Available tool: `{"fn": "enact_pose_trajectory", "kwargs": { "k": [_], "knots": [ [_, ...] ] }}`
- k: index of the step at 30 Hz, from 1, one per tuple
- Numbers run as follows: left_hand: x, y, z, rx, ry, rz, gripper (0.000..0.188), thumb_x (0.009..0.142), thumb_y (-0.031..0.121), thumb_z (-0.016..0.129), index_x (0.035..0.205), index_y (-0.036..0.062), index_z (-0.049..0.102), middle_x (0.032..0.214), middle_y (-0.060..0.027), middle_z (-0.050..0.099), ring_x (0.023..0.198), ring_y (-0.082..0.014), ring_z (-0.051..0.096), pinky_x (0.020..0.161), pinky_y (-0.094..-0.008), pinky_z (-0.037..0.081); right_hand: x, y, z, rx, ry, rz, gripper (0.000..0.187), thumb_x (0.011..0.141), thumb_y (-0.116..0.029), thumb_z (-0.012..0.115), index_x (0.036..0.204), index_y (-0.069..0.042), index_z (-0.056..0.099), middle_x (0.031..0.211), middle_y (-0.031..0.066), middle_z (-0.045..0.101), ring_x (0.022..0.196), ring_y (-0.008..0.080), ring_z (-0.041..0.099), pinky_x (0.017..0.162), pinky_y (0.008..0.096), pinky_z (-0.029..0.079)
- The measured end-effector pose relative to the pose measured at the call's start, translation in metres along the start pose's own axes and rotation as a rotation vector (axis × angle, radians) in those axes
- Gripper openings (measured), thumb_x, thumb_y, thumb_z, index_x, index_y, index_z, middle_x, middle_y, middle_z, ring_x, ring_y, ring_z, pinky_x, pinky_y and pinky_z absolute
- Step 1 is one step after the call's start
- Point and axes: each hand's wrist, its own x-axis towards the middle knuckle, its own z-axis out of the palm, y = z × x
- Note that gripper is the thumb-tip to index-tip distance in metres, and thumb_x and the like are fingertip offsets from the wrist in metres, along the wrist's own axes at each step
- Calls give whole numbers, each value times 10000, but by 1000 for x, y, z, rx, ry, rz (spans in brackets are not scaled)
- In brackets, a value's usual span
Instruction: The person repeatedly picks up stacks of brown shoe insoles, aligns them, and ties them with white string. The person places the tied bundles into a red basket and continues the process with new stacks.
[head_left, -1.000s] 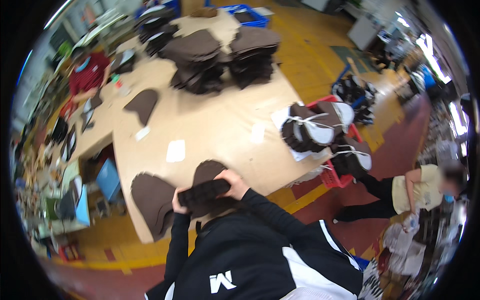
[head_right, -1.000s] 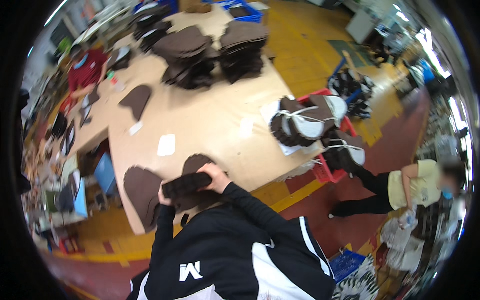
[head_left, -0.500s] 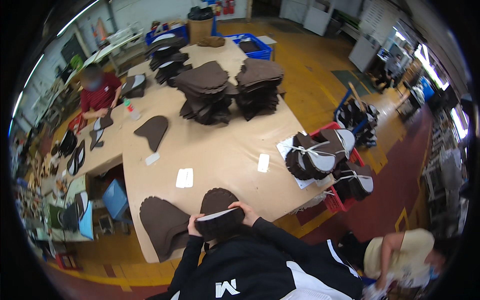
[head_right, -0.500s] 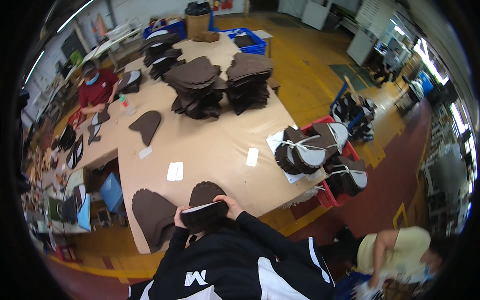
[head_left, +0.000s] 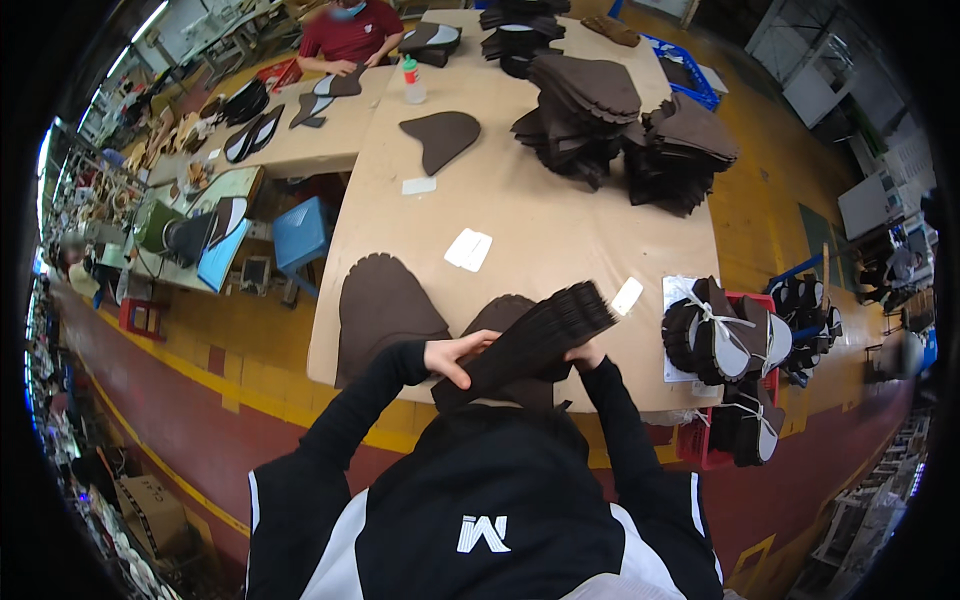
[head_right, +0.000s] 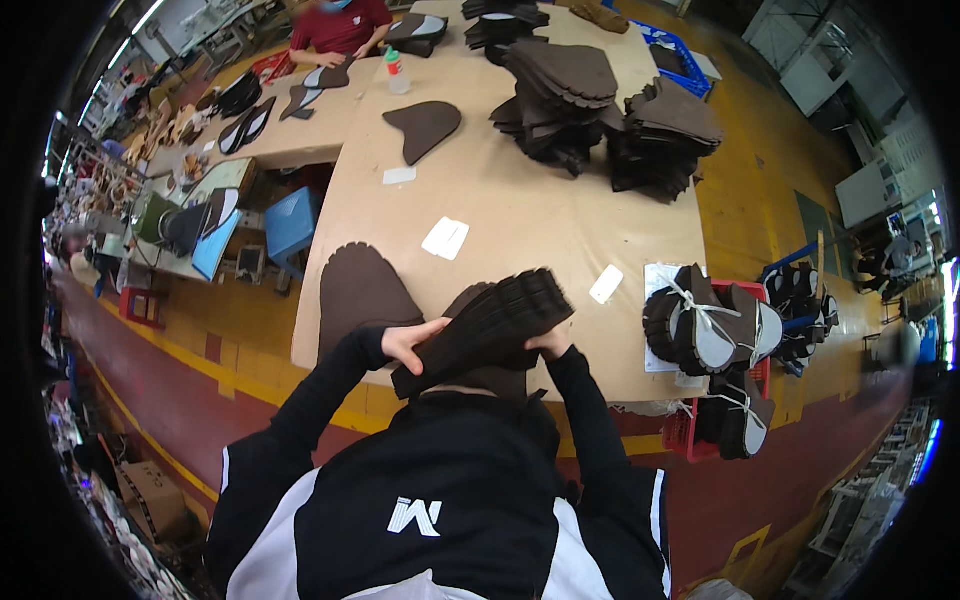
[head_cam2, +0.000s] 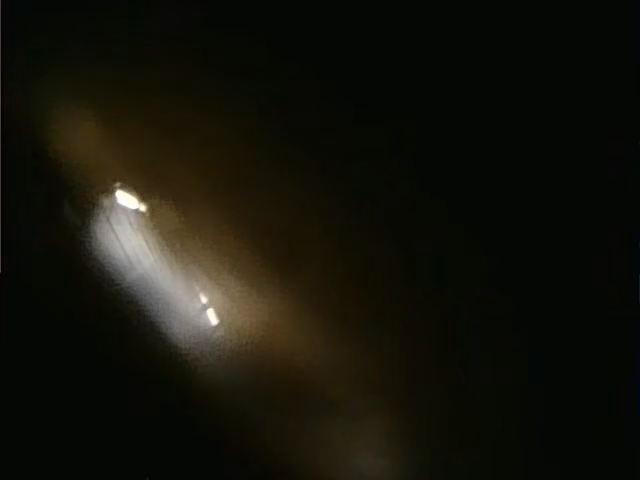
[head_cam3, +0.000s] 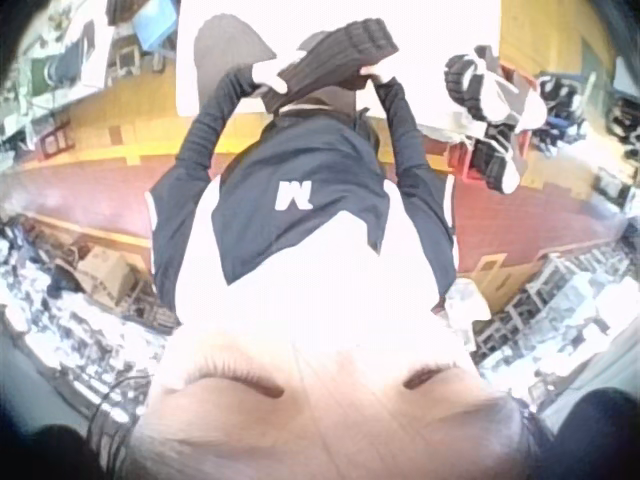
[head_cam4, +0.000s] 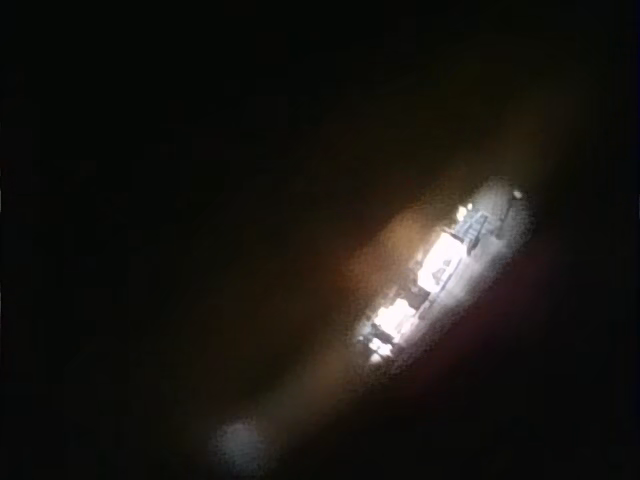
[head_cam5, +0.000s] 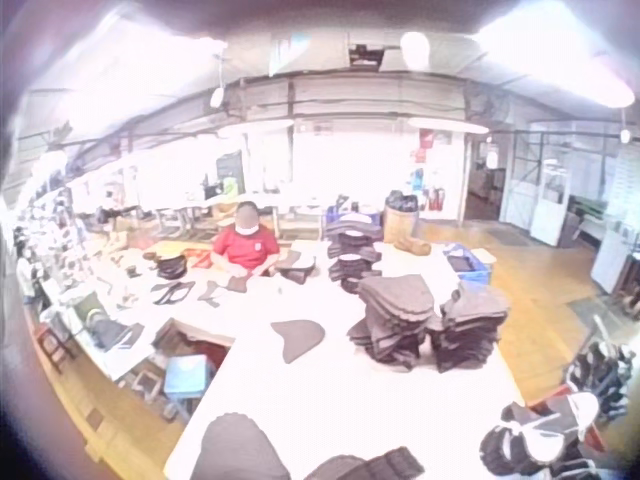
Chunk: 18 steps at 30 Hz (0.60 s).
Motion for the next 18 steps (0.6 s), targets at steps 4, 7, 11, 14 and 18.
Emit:
{"fn": "enact_pose_trajectory", "kwargs": {
  "k": [4, 7, 11, 14, 18],
  "knots": [
    [15, 3, 30, -548, -87, -127, 1082, 654, 87, 795, 1464, 105, 78, 1342, -159, 385, 1090, -264, 511, 864, -391, 476, 19, -22, -8, -12, -80, 163, 738, 559, 11, 791, 1237, -3, 499, 1146, 101, 599, 1064, 233, 560, 939, 371, 437],
    [17, -22, 37, -460, 123, -104, 1048, 652, 10, 748, 1462, 131, 94, 1266, -163, 434, 984, -274, 550, 775, -401, 514, 24, -27, -11, -65, -84, 243, 707, 579, -6, 790, 1225, -1, 505, 1126, 100, 606, 1038, 228, 570, 921, 360, 447],
    [25, -36, 60, -356, 493, 45, 960, 628, -23, 726, 1431, 110, 216, 1201, -108, 472, 1013, -222, 533, 844, -358, 466, 29, -15, 0, -233, 72, 301, 672, 613, -45, 800, 1216, 2, 508, 1086, 96, 620, 985, 202, 589, 897, 335, 461],
    [30, -64, 52, -419, 650, -96, 1036, 584, 35, 803, 1444, 72, 226, 1307, -96, 446, 1159, -226, 476, 978, -328, 384, 35, 0, 6, -416, 196, 429, 719, 638, -70, 806, 1268, 6, 466, 1133, 113, 597, 1037, 205, 571, 931, 336, 445],
    [38, -96, 56, -398, 784, -95, 1078, 558, 95, 848, 1439, 59, 228, 1263, -99, 495, 1178, -212, 466, 1009, -330, 358, 16, 74, -34, -663, 285, 116, 775, 687, -32, 769, 1360, -64, 387, 1224, 122, 541, 1156, 227, 509, 988, 340, 407]
  ]
}}
